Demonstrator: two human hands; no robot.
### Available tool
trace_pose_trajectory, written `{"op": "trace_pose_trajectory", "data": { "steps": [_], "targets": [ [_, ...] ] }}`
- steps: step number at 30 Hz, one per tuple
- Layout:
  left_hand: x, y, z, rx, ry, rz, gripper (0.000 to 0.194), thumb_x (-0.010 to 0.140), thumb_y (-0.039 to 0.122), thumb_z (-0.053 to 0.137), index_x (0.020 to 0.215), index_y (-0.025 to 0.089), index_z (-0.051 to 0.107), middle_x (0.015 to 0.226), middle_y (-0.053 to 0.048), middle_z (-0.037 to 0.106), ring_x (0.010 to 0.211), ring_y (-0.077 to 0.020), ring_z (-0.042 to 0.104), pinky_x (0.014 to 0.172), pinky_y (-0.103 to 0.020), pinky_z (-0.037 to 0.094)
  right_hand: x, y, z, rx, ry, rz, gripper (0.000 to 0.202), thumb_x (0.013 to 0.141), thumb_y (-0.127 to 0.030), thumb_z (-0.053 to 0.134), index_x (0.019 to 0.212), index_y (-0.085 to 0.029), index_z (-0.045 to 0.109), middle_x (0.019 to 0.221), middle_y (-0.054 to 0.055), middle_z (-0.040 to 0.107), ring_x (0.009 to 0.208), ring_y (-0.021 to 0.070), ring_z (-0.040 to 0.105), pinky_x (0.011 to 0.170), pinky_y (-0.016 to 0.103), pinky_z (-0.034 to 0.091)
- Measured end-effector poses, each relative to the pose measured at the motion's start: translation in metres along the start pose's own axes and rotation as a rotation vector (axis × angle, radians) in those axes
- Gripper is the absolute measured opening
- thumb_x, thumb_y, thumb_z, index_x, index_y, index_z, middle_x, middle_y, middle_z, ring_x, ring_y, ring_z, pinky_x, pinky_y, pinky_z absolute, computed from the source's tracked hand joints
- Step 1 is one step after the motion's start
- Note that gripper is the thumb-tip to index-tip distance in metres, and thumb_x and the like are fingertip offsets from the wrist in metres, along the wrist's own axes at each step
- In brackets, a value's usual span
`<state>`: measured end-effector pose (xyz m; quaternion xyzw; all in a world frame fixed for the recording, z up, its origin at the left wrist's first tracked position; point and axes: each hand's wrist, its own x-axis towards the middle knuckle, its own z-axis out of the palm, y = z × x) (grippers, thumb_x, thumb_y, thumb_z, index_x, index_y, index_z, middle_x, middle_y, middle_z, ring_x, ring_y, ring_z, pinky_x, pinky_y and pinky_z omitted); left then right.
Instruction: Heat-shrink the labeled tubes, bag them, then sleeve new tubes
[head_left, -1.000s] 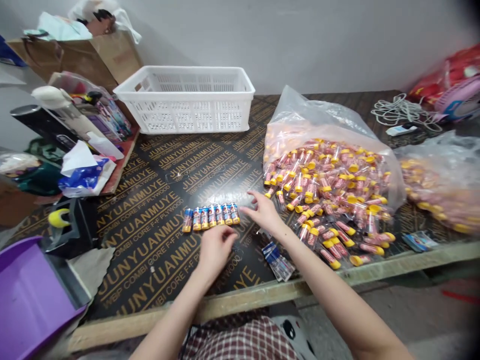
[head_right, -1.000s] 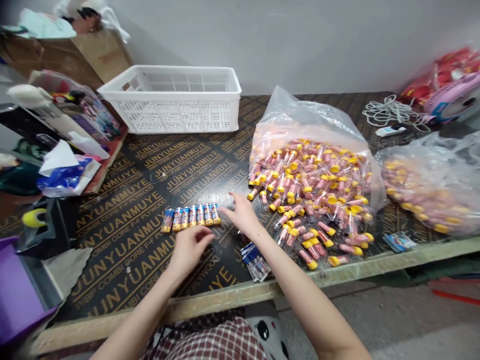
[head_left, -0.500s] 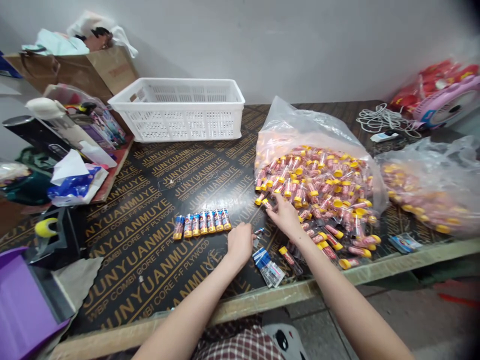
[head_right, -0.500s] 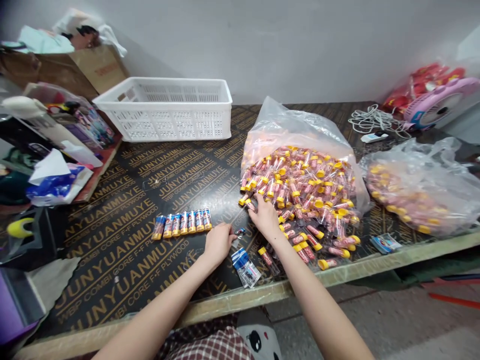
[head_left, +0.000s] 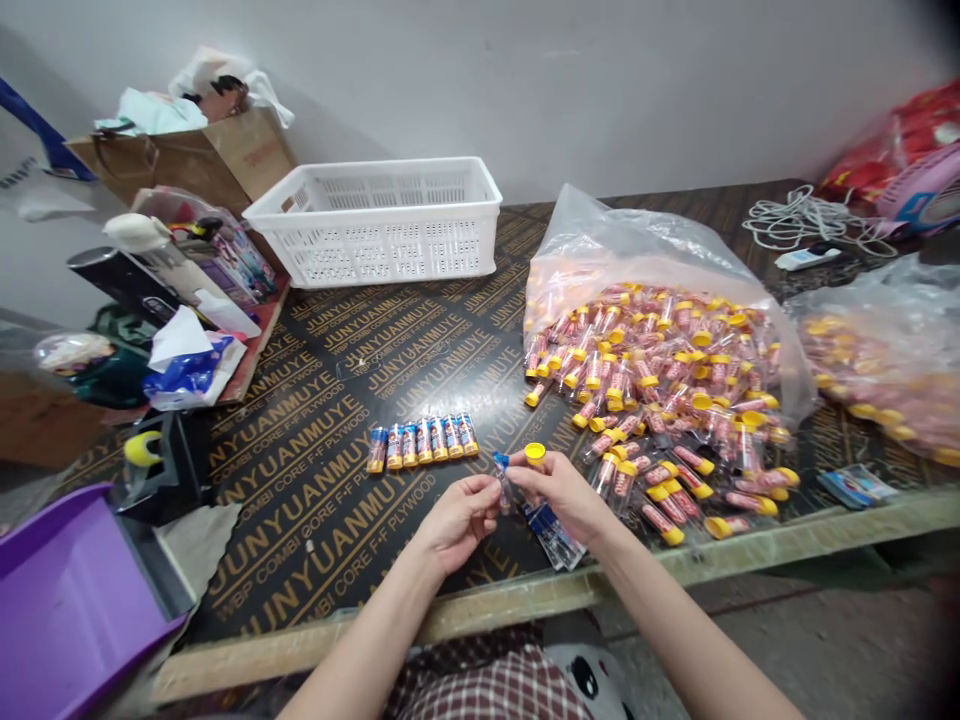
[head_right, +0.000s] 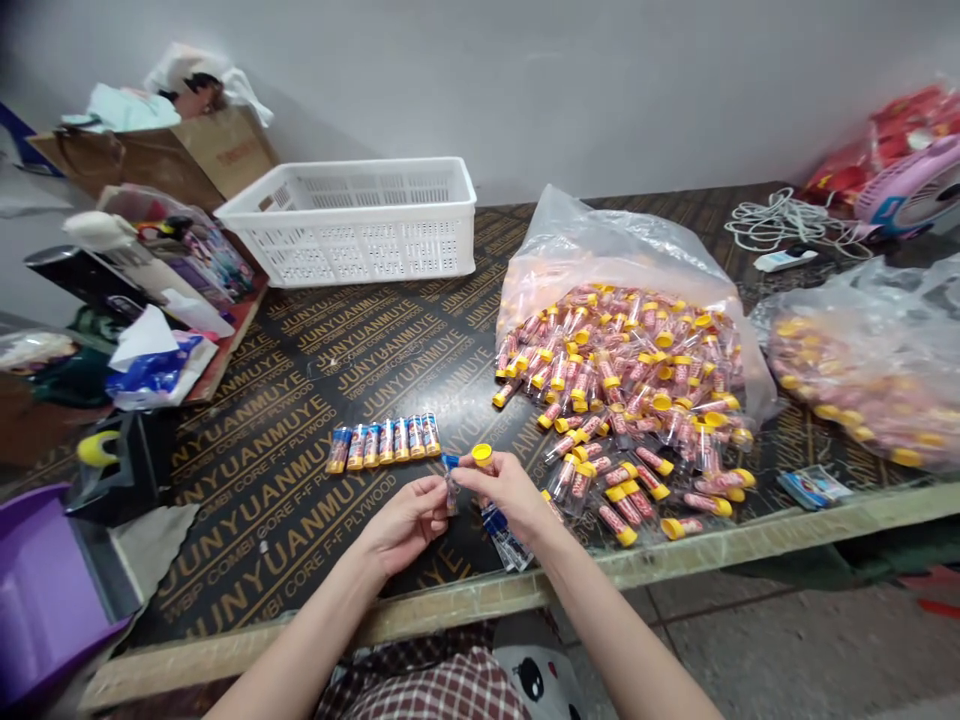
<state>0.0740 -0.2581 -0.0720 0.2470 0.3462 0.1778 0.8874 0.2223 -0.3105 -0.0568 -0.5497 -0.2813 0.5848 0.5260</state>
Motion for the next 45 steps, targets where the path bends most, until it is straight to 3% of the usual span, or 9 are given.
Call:
{"op": "trace_pose_trajectory", "data": {
  "steps": [6, 12, 17, 23, 26, 29, 33, 39, 45],
  "targets": [
    [-0.005, 0.005, -0.005, 0.013, 0.116, 0.083, 0.052, 0.065, 0.062, 0.065, 0.078, 0.011, 0.065, 0.075, -0.006, 0.065, 0.064, -0.0120, 0.058, 0.057, -0.022, 0.046, 0.007, 0.002, 0.006, -0.175, 0.115, -0.111, 0.031, 0.059, -0.038, 0.073, 0.062, -0.016, 0.050, 0.052, -0.007, 0.040, 0.050, 0.0068, 0.032, 0.051, 0.023, 0.024],
    [-0.006, 0.015, -0.005, 0.329, 0.122, 0.132, 0.028, 0.054, 0.029, 0.081, 0.068, 0.010, 0.066, 0.061, 0.001, 0.059, 0.054, -0.0053, 0.051, 0.052, -0.016, 0.040, 0.006, 0.002, 0.001, -0.368, -0.034, -0.103, 0.028, 0.066, -0.035, 0.066, 0.058, -0.017, 0.046, 0.054, -0.007, 0.037, 0.052, 0.0076, 0.033, 0.052, 0.023, 0.026],
    [-0.003, 0.018, -0.006, 0.217, 0.196, 0.183, 0.026, 0.054, 0.027, 0.079, 0.067, 0.010, 0.064, 0.062, -0.001, 0.062, 0.055, -0.0082, 0.056, 0.055, -0.019, 0.045, 0.001, 0.001, -0.006, -0.291, 0.028, -0.121, 0.043, 0.076, -0.040, 0.060, 0.114, -0.022, 0.050, 0.079, -0.002, 0.054, 0.066, 0.0122, 0.049, 0.060, 0.025, 0.040],
    [-0.003, 0.025, -0.012, 0.015, 0.304, 0.206, 0.028, 0.053, 0.014, 0.076, 0.078, 0.010, 0.065, 0.070, -0.005, 0.069, 0.058, -0.0126, 0.063, 0.058, -0.023, 0.052, -0.018, 0.006, -0.008, -0.071, 0.098, -0.120, 0.064, 0.079, -0.038, 0.060, 0.136, -0.031, 0.032, 0.088, 0.000, 0.057, 0.079, 0.0153, 0.058, 0.074, 0.030, 0.047],
    [-0.002, 0.026, -0.013, -0.038, 0.322, 0.205, 0.022, 0.057, 0.010, 0.072, 0.077, 0.009, 0.065, 0.069, -0.005, 0.069, 0.058, -0.0125, 0.063, 0.058, -0.023, 0.053, -0.025, 0.008, -0.007, 0.090, 0.047, -0.103, 0.059, 0.076, -0.036, 0.064, 0.130, -0.031, 0.042, 0.094, 0.001, 0.061, 0.096, 0.0184, 0.059, 0.089, 0.035, 0.043],
    [-0.002, 0.025, -0.013, -0.108, 0.336, 0.177, 0.011, 0.065, 0.013, 0.068, 0.075, 0.010, 0.064, 0.068, -0.006, 0.069, 0.057, -0.0150, 0.064, 0.058, -0.027, 0.054, -0.025, 0.011, -0.010, -0.048, 0.140, -0.126, 0.037, 0.073, -0.038, 0.067, 0.106, -0.023, 0.062, 0.103, 0.005, 0.063, 0.102, 0.0208, 0.055, 0.092, 0.035, 0.040],
    [-0.002, 0.025, -0.012, -0.156, 0.385, 0.165, 0.007, 0.072, 0.016, 0.064, 0.077, 0.011, 0.064, 0.070, -0.006, 0.070, 0.058, -0.0165, 0.065, 0.058, -0.030, 0.055, -0.027, 0.016, -0.008, -0.469, 0.319, -0.290, 0.032, 0.069, -0.039, 0.070, 0.094, -0.019, 0.067, 0.104, 0.007, 0.059, 0.091, 0.0210, 0.056, 0.079, 0.033, 0.046],
    [-0.003, 0.025, -0.013, -0.187, 0.467, 0.223, 0.008, 0.073, 0.018, 0.067, 0.075, 0.010, 0.065, 0.070, -0.005, 0.069, 0.059, -0.0122, 0.062, 0.061, -0.028, 0.055, -0.041, 0.023, 0.013, -0.468, 0.390, -0.499, 0.022, 0.080, -0.027, 0.062, 0.101, -0.020, 0.058, 0.095, 0.005, 0.063, 0.085, 0.0176, 0.062, 0.077, 0.031, 0.052],
    [-0.001, 0.024, -0.012, -0.244, 0.502, 0.227, 0.015, 0.066, 0.021, 0.075, 0.073, 0.012, 0.064, 0.067, -0.003, 0.067, 0.057, -0.0123, 0.061, 0.060, -0.030, 0.055, -0.041, 0.030, 0.021, -0.768, 0.428, -0.903, 0.028, 0.077, -0.009, 0.063, 0.102, -0.022, 0.060, 0.097, 0.005, 0.066, 0.091, 0.0182, 0.062, 0.082, 0.034, 0.051]
  ]
}}
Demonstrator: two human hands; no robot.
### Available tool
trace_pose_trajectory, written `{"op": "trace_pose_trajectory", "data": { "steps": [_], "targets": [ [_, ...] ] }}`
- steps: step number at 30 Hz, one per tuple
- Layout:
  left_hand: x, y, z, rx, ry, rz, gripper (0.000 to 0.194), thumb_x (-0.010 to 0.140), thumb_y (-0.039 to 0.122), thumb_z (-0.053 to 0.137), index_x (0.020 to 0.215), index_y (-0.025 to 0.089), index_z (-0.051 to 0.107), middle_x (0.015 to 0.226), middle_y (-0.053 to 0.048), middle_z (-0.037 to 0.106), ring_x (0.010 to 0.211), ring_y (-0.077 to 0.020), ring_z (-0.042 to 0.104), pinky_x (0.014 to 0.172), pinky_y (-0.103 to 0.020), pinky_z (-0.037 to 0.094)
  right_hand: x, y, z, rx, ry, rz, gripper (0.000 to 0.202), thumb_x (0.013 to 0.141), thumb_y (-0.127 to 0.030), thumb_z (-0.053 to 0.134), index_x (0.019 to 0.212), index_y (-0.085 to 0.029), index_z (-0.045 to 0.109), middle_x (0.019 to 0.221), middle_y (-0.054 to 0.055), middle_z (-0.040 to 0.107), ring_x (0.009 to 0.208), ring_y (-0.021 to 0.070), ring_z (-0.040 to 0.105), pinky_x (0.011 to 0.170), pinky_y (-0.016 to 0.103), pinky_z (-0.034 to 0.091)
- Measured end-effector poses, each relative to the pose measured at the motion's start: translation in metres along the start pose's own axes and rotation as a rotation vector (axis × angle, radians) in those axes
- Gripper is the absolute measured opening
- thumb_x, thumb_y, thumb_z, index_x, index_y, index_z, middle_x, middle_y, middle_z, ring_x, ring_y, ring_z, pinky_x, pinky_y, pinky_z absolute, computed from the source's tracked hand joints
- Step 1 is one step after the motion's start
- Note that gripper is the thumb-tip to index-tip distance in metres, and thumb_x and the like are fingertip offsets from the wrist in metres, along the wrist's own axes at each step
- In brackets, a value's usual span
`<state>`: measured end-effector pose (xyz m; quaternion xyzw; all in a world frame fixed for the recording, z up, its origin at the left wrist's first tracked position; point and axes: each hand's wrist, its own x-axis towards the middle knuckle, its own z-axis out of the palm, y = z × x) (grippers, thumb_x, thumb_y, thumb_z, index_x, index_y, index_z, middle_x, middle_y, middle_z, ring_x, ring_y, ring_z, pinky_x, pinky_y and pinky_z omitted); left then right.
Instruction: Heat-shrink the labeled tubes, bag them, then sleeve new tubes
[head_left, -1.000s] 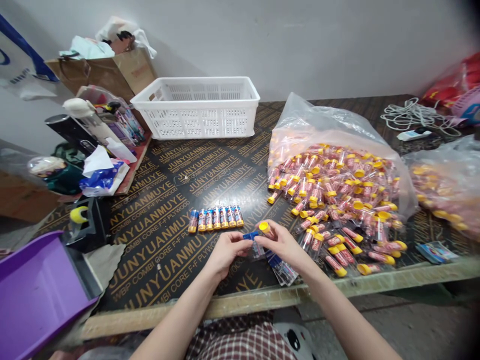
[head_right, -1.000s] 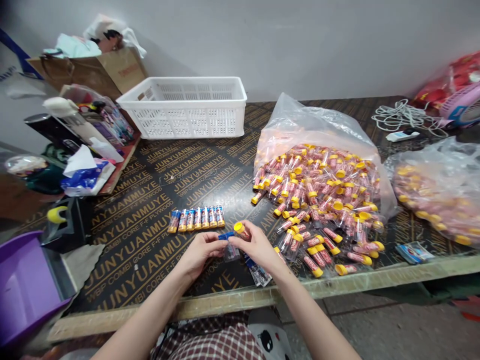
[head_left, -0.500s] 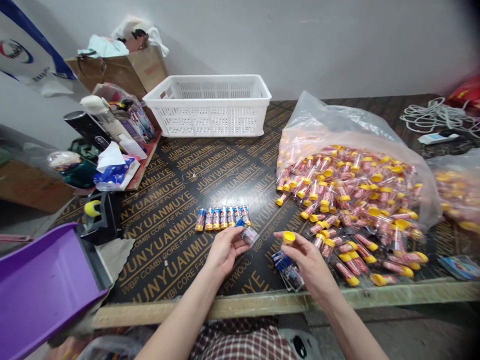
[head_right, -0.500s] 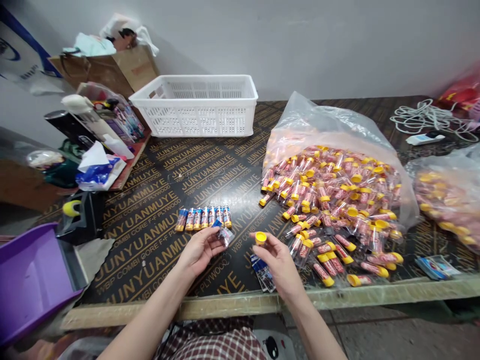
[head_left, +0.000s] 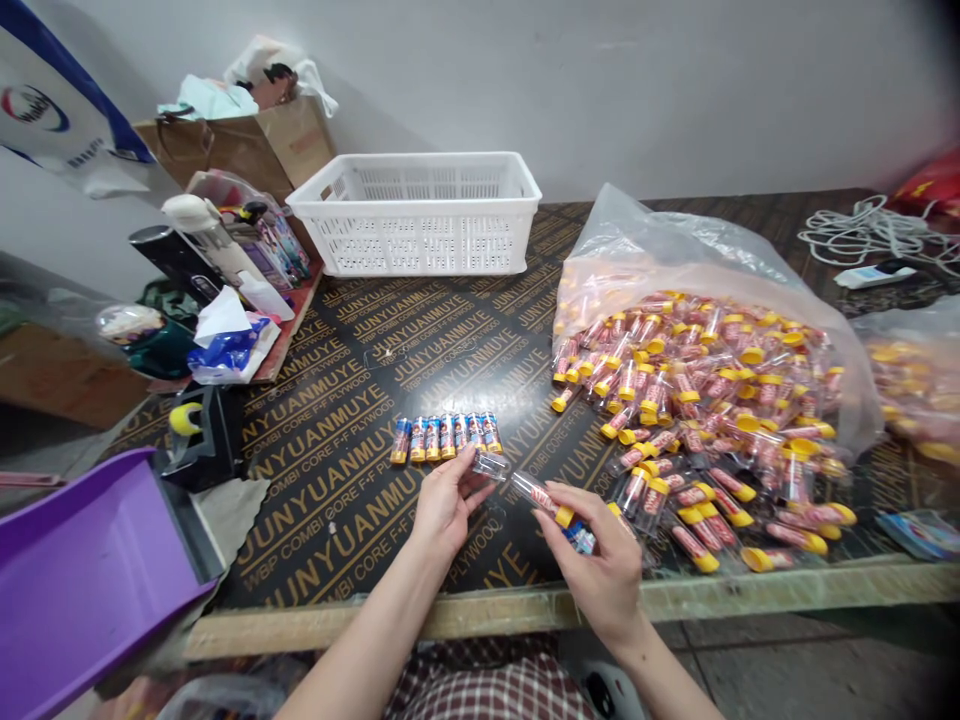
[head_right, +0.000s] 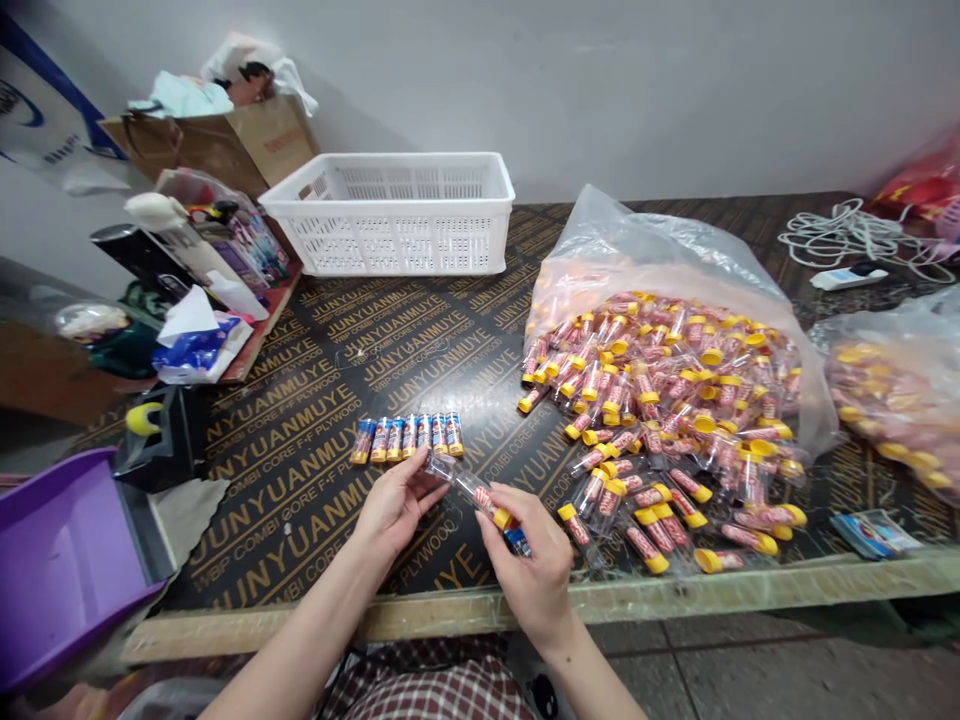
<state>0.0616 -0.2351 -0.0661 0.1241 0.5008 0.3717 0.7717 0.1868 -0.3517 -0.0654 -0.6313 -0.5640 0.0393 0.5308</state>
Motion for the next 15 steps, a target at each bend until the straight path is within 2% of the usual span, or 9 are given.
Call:
{"op": "trace_pose_trajectory", "data": {
  "steps": [4, 7, 9, 12, 15],
  "targets": [
    [-0.005, -0.005, 0.002, -0.007, -0.005, -0.027, 0.019, 0.064, 0.024, 0.076, 0.071, 0.012, 0.064, 0.066, -0.003, 0.067, 0.056, -0.0122, 0.060, 0.059, -0.029, 0.055, -0.001, 0.005, 0.006, -0.071, 0.002, -0.148, 0.039, 0.075, -0.001, 0.062, 0.108, -0.022, 0.057, 0.099, 0.006, 0.066, 0.093, 0.0189, 0.062, 0.081, 0.035, 0.052],
    [-0.010, -0.012, 0.004, -0.002, -0.041, 0.039, 0.024, 0.061, 0.028, 0.079, 0.069, 0.011, 0.064, 0.066, -0.003, 0.066, 0.057, -0.0114, 0.060, 0.062, -0.029, 0.055, -0.003, 0.006, 0.010, -0.052, -0.020, -0.181, 0.045, 0.075, 0.002, 0.059, 0.113, -0.022, 0.056, 0.101, 0.006, 0.064, 0.096, 0.0184, 0.060, 0.083, 0.034, 0.052],
    [-0.013, -0.016, 0.005, -0.003, -0.096, 0.079, 0.028, 0.059, 0.031, 0.080, 0.072, 0.011, 0.064, 0.069, -0.003, 0.067, 0.060, -0.0116, 0.061, 0.064, -0.029, 0.054, -0.005, 0.005, 0.010, -0.037, -0.043, -0.167, 0.046, 0.076, 0.001, 0.058, 0.117, -0.023, 0.056, 0.106, 0.007, 0.062, 0.101, 0.0189, 0.058, 0.087, 0.035, 0.051],
    [-0.016, -0.016, 0.007, 0.013, -0.169, 0.099, 0.032, 0.056, 0.030, 0.082, 0.075, 0.011, 0.065, 0.073, -0.003, 0.067, 0.062, -0.0114, 0.062, 0.064, -0.026, 0.053, -0.006, 0.005, 0.008, 0.029, -0.167, -0.093, 0.046, 0.080, -0.004, 0.053, 0.122, -0.024, 0.054, 0.117, 0.009, 0.055, 0.108, 0.0199, 0.054, 0.092, 0.036, 0.048],
    [-0.019, -0.011, 0.008, 0.102, -0.228, 0.076, 0.035, 0.053, 0.026, 0.083, 0.079, 0.011, 0.064, 0.072, -0.002, 0.067, 0.061, -0.0104, 0.061, 0.060, -0.022, 0.051, -0.006, 0.008, 0.004, 0.102, -0.259, -0.036, 0.046, 0.081, -0.004, 0.048, 0.121, -0.027, 0.054, 0.112, 0.007, 0.054, 0.103, 0.0180, 0.055, 0.088, 0.034, 0.050]
  ]
}}
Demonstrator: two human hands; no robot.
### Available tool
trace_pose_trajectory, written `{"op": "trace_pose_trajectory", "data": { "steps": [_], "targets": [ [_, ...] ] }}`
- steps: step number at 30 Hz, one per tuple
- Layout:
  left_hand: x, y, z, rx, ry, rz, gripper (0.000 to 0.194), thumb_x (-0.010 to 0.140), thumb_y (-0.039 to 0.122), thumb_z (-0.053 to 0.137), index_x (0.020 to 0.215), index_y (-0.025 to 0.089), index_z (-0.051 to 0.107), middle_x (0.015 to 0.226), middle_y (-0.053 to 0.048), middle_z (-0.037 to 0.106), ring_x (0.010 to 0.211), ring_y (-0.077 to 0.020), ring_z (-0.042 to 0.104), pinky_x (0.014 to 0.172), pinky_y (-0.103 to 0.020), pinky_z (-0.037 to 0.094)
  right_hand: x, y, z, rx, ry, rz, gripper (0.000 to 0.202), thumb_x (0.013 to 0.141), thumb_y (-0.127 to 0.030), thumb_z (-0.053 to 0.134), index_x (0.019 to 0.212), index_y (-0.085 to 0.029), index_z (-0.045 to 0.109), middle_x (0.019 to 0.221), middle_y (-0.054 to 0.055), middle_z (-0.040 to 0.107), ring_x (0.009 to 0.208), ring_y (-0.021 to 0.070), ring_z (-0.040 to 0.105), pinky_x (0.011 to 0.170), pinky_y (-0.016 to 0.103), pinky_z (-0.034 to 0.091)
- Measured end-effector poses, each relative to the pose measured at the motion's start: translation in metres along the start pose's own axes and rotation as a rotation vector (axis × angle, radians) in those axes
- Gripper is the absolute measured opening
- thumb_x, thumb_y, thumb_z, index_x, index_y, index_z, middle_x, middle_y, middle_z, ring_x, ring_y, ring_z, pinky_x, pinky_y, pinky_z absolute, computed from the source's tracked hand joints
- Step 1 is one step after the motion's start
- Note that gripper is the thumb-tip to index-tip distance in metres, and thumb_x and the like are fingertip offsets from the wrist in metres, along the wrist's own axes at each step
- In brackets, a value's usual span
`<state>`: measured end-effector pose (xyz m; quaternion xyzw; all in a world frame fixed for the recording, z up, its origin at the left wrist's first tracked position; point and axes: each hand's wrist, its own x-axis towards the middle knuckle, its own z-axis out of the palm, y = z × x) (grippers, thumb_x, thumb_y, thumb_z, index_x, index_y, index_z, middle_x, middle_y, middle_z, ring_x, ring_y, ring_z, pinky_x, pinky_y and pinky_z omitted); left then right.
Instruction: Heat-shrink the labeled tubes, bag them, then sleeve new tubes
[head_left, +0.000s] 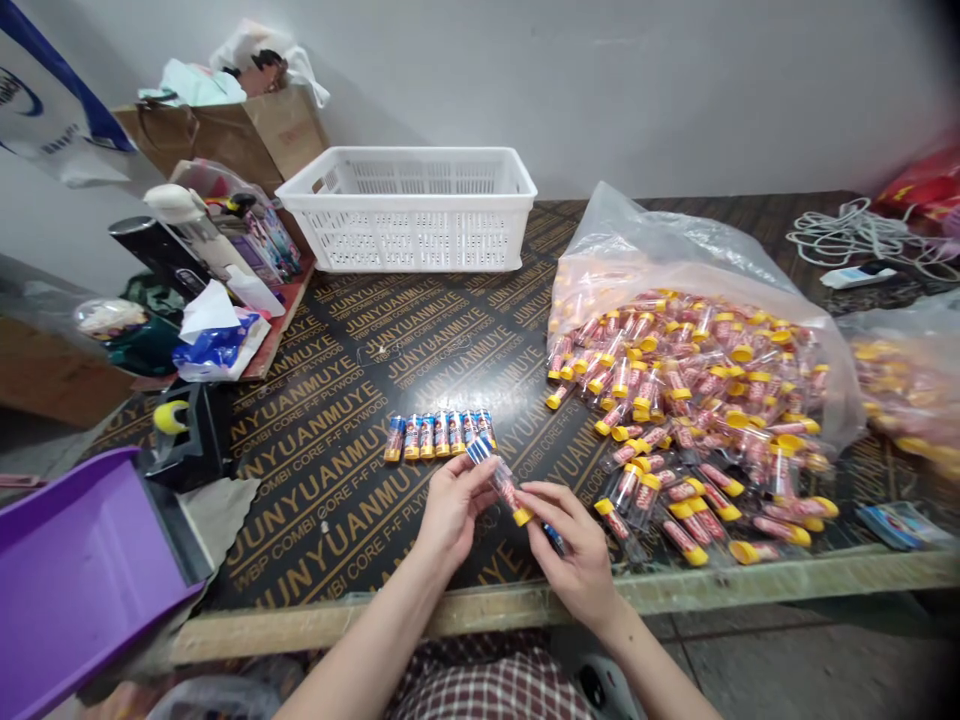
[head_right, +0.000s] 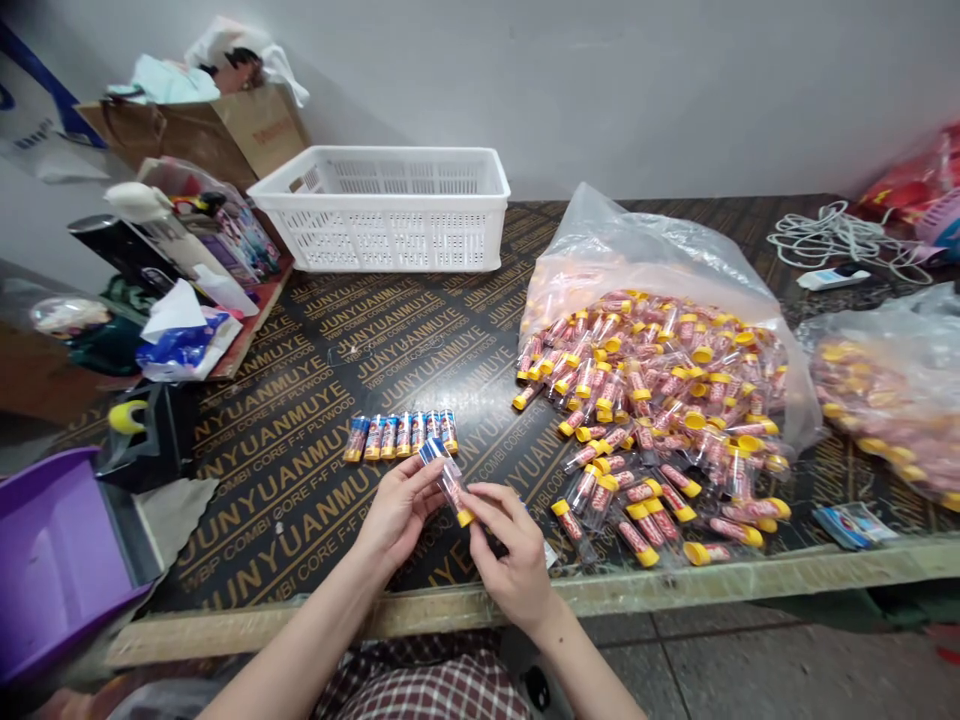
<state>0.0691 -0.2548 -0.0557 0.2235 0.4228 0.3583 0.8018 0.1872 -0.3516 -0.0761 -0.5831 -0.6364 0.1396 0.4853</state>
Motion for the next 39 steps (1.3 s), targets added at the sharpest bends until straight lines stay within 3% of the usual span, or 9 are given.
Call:
{"op": "trace_pose_trajectory", "data": {
  "steps": [3, 7, 10, 14, 27, 31, 33, 36, 39],
  "targets": [
    [-0.006, 0.004, 0.001, 0.141, -0.137, -0.076, 0.038, 0.053, 0.024, 0.083, 0.083, 0.010, 0.065, 0.073, -0.004, 0.067, 0.061, -0.0105, 0.061, 0.057, -0.021, 0.049, 0.001, 0.003, -0.003, -0.046, 0.020, 0.009, 0.058, 0.075, -0.006, 0.052, 0.129, -0.027, 0.046, 0.111, 0.008, 0.049, 0.104, 0.0201, 0.053, 0.089, 0.037, 0.049],
    [-0.015, 0.003, 0.002, 0.263, -0.226, -0.139, 0.035, 0.058, 0.031, 0.080, 0.082, 0.009, 0.067, 0.070, -0.004, 0.066, 0.058, -0.0094, 0.058, 0.055, -0.019, 0.046, 0.008, 0.005, -0.008, -0.021, -0.023, -0.011, 0.077, 0.068, -0.008, 0.054, 0.139, -0.026, 0.028, 0.138, 0.012, 0.031, 0.123, 0.0281, 0.041, 0.096, 0.047, 0.044],
    [-0.018, 0.000, 0.002, 0.295, -0.224, -0.162, 0.035, 0.056, 0.034, 0.081, 0.077, 0.010, 0.066, 0.067, -0.004, 0.065, 0.056, -0.0094, 0.058, 0.051, -0.018, 0.043, 0.010, 0.005, -0.010, 0.043, -0.101, -0.029, 0.079, 0.066, -0.008, 0.051, 0.139, -0.024, 0.026, 0.142, 0.011, 0.031, 0.129, 0.0286, 0.035, 0.100, 0.048, 0.041],
    [-0.020, -0.001, 0.003, 0.296, -0.205, -0.175, 0.037, 0.053, 0.035, 0.082, 0.076, 0.010, 0.066, 0.066, -0.004, 0.065, 0.053, -0.0096, 0.058, 0.049, -0.018, 0.042, 0.008, 0.007, -0.007, 0.127, -0.129, 0.002, 0.077, 0.064, -0.007, 0.049, 0.137, -0.022, 0.030, 0.133, 0.011, 0.043, 0.123, 0.0256, 0.043, 0.101, 0.045, 0.041],
    [-0.025, -0.001, 0.005, 0.254, -0.183, -0.164, 0.036, 0.052, 0.034, 0.082, 0.072, 0.009, 0.064, 0.062, -0.002, 0.063, 0.051, -0.0082, 0.055, 0.048, -0.017, 0.041, 0.009, 0.001, 0.002, 0.263, -0.072, 0.046, 0.078, 0.063, -0.007, 0.051, 0.137, -0.021, 0.029, 0.132, 0.012, 0.044, 0.118, 0.0251, 0.048, 0.099, 0.042, 0.044],
    [-0.017, 0.008, -0.002, 0.287, -0.184, -0.105, 0.036, 0.055, 0.036, 0.080, 0.072, 0.010, 0.063, 0.063, -0.004, 0.064, 0.052, -0.0095, 0.056, 0.049, -0.019, 0.042, 0.011, -0.001, -0.002, 0.257, -0.121, 0.059, 0.080, 0.070, -0.012, 0.055, 0.140, -0.024, 0.020, 0.141, 0.012, 0.035, 0.120, 0.0244, 0.047, 0.099, 0.042, 0.044],
    [-0.005, 0.026, -0.017, 0.371, -0.087, 0.051, 0.036, 0.055, 0.038, 0.079, 0.071, 0.012, 0.061, 0.064, -0.005, 0.065, 0.053, -0.0114, 0.058, 0.050, -0.020, 0.042, 0.010, 0.002, -0.012, 0.181, -0.116, 0.093, 0.081, 0.072, -0.019, 0.062, 0.141, -0.025, 0.019, 0.143, 0.012, 0.030, 0.119, 0.0246, 0.047, 0.099, 0.044, 0.042],
    [0.023, 0.066, -0.055, 0.656, 0.277, 0.415, 0.041, 0.053, 0.040, 0.079, 0.079, 0.014, 0.062, 0.063, -0.003, 0.065, 0.055, -0.0141, 0.058, 0.052, -0.022, 0.042, 0.003, 0.016, -0.036, 0.000, 0.026, 0.197, 0.076, 0.074, -0.027, 0.066, 0.139, -0.026, 0.026, 0.136, 0.011, 0.039, 0.111, 0.0236, 0.051, 0.095, 0.044, 0.044],
    [0.049, 0.100, -0.095, 1.074, 0.546, 0.551, 0.041, 0.050, 0.043, 0.079, 0.077, 0.016, 0.064, 0.058, -0.001, 0.062, 0.056, -0.0158, 0.056, 0.056, -0.025, 0.040, -0.005, 0.033, -0.058, -0.145, 0.138, 0.285, 0.063, 0.078, -0.033, 0.063, 0.134, -0.025, 0.037, 0.125, 0.010, 0.050, 0.102, 0.0222, 0.055, 0.087, 0.041, 0.047]
  ]
}}
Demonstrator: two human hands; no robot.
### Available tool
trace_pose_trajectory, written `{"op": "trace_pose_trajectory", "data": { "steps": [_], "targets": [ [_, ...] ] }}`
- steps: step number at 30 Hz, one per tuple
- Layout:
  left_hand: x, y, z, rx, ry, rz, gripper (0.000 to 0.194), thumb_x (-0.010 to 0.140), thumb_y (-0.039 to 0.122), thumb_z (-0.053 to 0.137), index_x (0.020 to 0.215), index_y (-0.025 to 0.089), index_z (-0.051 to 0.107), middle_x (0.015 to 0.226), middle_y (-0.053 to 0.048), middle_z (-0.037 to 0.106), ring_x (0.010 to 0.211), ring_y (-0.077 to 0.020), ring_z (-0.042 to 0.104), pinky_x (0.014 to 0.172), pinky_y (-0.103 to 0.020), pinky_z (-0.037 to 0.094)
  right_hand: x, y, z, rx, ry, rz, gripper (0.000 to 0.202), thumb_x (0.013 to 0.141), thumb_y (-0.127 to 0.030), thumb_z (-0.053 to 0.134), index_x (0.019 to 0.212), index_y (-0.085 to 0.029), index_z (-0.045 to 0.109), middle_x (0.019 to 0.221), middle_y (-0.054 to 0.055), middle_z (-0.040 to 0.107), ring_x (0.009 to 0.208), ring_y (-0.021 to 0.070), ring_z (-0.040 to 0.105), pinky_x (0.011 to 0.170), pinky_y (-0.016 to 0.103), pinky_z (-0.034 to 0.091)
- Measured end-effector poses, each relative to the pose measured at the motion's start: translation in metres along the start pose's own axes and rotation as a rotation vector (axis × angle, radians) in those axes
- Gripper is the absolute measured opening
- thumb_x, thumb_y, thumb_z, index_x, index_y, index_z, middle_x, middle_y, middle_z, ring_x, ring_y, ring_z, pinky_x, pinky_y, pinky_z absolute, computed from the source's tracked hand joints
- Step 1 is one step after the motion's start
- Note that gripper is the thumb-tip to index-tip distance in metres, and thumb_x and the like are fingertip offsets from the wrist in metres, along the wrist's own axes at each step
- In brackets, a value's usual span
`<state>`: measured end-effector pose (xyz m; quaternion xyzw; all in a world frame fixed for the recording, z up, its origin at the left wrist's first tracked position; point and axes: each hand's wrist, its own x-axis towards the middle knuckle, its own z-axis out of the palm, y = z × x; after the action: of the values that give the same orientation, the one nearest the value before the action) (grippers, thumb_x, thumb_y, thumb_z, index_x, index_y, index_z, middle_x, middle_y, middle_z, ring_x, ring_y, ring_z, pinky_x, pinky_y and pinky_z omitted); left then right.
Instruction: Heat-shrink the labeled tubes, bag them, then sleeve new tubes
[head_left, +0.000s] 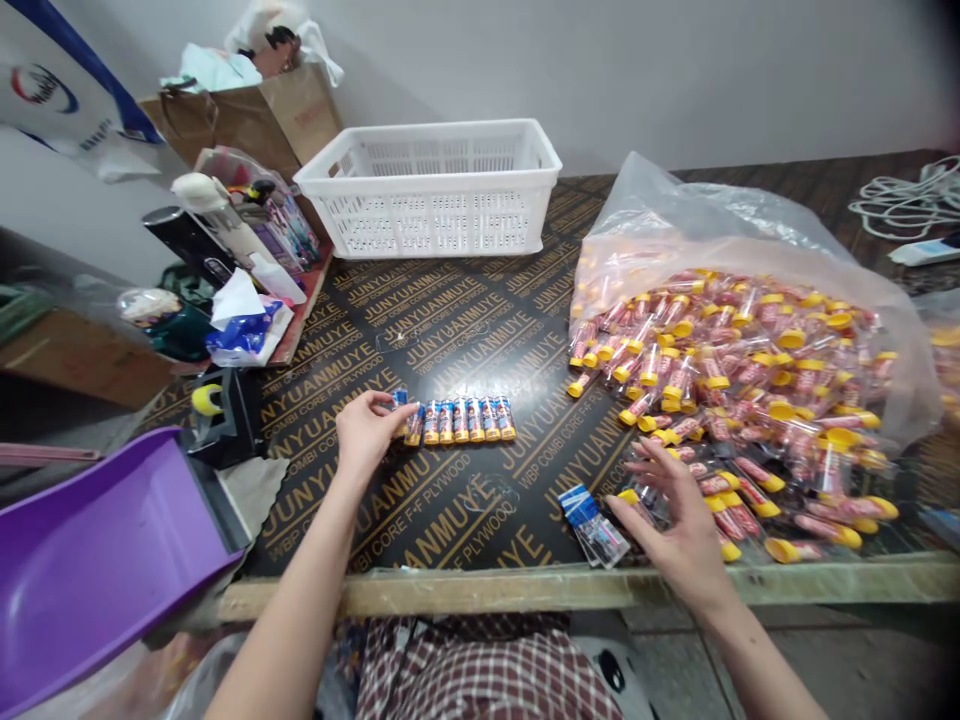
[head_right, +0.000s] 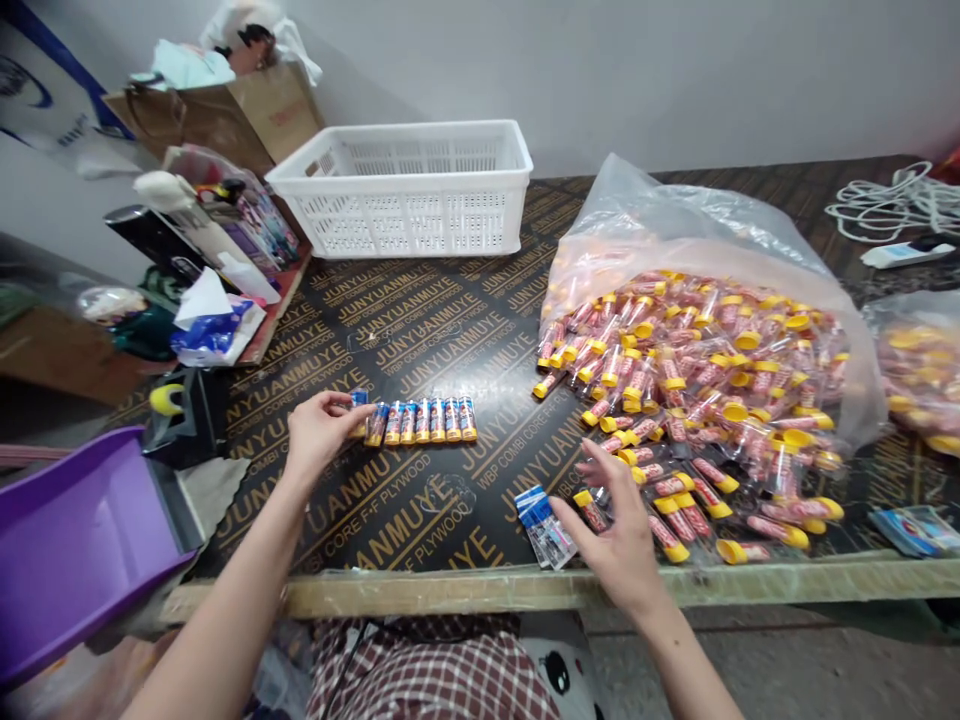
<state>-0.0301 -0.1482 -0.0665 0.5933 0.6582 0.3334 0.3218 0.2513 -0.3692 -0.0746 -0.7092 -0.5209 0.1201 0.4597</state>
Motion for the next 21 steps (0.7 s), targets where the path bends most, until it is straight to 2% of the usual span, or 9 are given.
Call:
{"op": "trace_pose_trajectory", "data": {
  "steps": [5, 7, 9, 11, 12, 14, 16, 18, 21],
  "targets": [
    [0.024, -0.021, -0.010, 0.350, -0.121, 0.050, 0.037, 0.056, 0.049, 0.074, 0.071, 0.016, 0.066, 0.057, -0.003, 0.061, 0.057, -0.0178, 0.055, 0.057, -0.026, 0.035, -0.004, 0.016, -0.017, -0.220, 0.000, -0.035, 0.031, 0.083, -0.036, 0.056, 0.111, -0.023, 0.058, 0.107, 0.007, 0.059, 0.096, 0.0214, 0.056, 0.084, 0.037, 0.046],
    [0.017, -0.015, -0.009, 0.450, -0.105, 0.084, 0.042, 0.067, 0.056, 0.064, 0.076, 0.016, 0.068, 0.063, -0.005, 0.063, 0.062, -0.0196, 0.055, 0.058, -0.027, 0.033, -0.006, 0.021, -0.020, -0.284, 0.020, -0.041, 0.024, 0.084, -0.035, 0.054, 0.104, -0.022, 0.060, 0.101, 0.006, 0.060, 0.095, 0.0213, 0.057, 0.084, 0.037, 0.046],
    [0.002, -0.003, -0.002, 0.487, -0.006, 0.156, 0.046, 0.075, 0.058, 0.053, 0.081, 0.015, 0.069, 0.071, -0.007, 0.064, 0.067, -0.0209, 0.055, 0.061, -0.028, 0.033, -0.008, 0.027, -0.022, -0.357, 0.019, -0.048, 0.023, 0.084, -0.034, 0.054, 0.102, -0.021, 0.061, 0.097, 0.007, 0.061, 0.092, 0.0218, 0.057, 0.082, 0.037, 0.046],
    [-0.025, 0.012, 0.015, 0.348, 0.025, 0.236, 0.038, 0.078, 0.051, 0.054, 0.081, 0.016, 0.069, 0.076, -0.007, 0.065, 0.069, -0.0199, 0.055, 0.064, -0.027, 0.034, -0.009, 0.032, -0.022, -0.439, -0.019, -0.058, 0.024, 0.083, -0.034, 0.055, 0.102, -0.020, 0.060, 0.094, 0.007, 0.061, 0.090, 0.0232, 0.056, 0.081, 0.038, 0.045],
    [-0.042, 0.020, 0.027, 0.223, -0.033, 0.257, 0.030, 0.077, 0.045, 0.058, 0.078, 0.017, 0.069, 0.075, -0.006, 0.066, 0.068, -0.0188, 0.055, 0.065, -0.027, 0.035, -0.009, 0.034, -0.021, -0.478, -0.043, -0.061, 0.025, 0.083, -0.034, 0.054, 0.103, -0.020, 0.060, 0.094, 0.008, 0.061, 0.090, 0.0239, 0.056, 0.080, 0.039, 0.045],
    [-0.079, 0.033, 0.056, -0.022, -0.333, 0.238, 0.018, 0.070, 0.039, 0.066, 0.067, 0.021, 0.068, 0.068, -0.004, 0.065, 0.064, -0.0176, 0.054, 0.064, -0.025, 0.036, -0.008, 0.034, -0.018, -0.555, -0.087, -0.053, 0.027, 0.083, -0.033, 0.053, 0.105, -0.019, 0.060, 0.093, 0.009, 0.061, 0.089, 0.0248, 0.056, 0.077, 0.039, 0.046],
    [-0.115, 0.042, 0.084, -0.100, -0.578, 0.202, 0.019, 0.060, 0.038, 0.075, 0.057, 0.022, 0.065, 0.061, -0.003, 0.062, 0.059, -0.0174, 0.052, 0.062, -0.026, 0.034, -0.007, 0.032, -0.016, -0.626, -0.121, -0.044, 0.030, 0.083, -0.031, 0.052, 0.108, -0.018, 0.060, 0.092, 0.009, 0.061, 0.086, 0.0251, 0.057, 0.073, 0.038, 0.047],
    [-0.140, 0.045, 0.105, -0.040, -0.664, 0.218, 0.023, 0.055, 0.038, 0.078, 0.054, 0.021, 0.062, 0.059, -0.003, 0.060, 0.059, -0.0174, 0.051, 0.062, -0.026, 0.033, -0.008, 0.028, -0.015, -0.672, -0.152, -0.051, 0.033, 0.082, -0.030, 0.053, 0.112, -0.017, 0.058, 0.090, 0.009, 0.061, 0.084, 0.0249, 0.058, 0.071, 0.037, 0.048],
    [-0.153, 0.045, 0.117, 0.098, -0.672, 0.286, 0.020, 0.061, 0.035, 0.075, 0.057, 0.022, 0.061, 0.062, -0.003, 0.061, 0.062, -0.0181, 0.054, 0.061, -0.026, 0.032, -0.011, 0.026, -0.014, -0.691, -0.204, -0.080, 0.039, 0.080, -0.027, 0.055, 0.118, -0.018, 0.054, 0.090, 0.008, 0.062, 0.083, 0.0240, 0.059, 0.068, 0.035, 0.048]
  ]
}}
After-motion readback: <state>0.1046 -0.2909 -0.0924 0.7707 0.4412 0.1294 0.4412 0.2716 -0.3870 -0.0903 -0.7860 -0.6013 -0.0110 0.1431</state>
